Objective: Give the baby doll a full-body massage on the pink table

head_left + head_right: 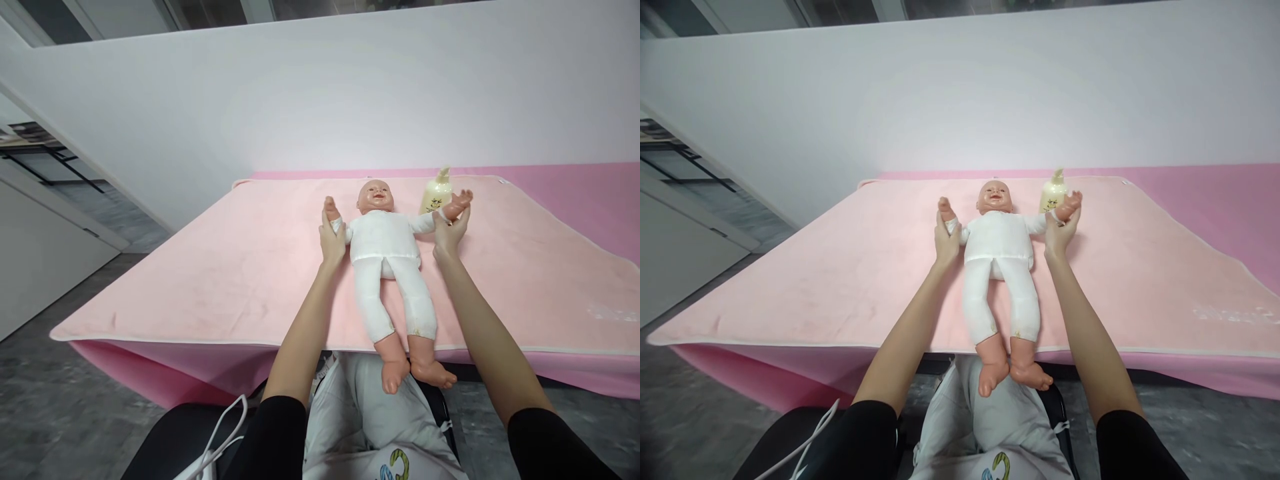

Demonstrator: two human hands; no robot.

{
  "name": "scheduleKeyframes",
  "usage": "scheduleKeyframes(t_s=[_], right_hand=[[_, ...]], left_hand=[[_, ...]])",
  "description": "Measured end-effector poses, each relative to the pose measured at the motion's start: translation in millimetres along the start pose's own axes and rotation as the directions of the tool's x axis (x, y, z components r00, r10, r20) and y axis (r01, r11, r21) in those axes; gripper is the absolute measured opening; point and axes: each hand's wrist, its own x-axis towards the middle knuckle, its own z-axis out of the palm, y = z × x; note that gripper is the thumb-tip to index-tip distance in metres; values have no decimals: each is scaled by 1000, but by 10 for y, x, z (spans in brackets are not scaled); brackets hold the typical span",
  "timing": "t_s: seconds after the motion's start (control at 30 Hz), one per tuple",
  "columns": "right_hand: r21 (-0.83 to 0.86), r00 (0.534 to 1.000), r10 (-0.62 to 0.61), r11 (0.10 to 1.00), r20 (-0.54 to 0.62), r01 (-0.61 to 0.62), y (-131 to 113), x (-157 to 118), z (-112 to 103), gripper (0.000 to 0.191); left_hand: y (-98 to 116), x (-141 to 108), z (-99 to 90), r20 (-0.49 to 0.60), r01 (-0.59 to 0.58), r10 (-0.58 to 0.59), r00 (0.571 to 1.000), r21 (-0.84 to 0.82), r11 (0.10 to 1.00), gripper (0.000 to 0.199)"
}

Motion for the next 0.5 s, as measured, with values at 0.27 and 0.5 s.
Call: scheduleKeyframes(t_s=[0.27, 0.5], right_hand=[[-273, 833, -245, 867, 496, 417, -136, -232, 45, 64], [-480, 723, -231, 613, 651, 628, -186, -402, 104, 57]], left_hand=[[188, -82, 36, 312, -337, 189, 931, 534, 775, 49], [228, -98, 42, 355, -387, 202, 913, 592, 707, 49]])
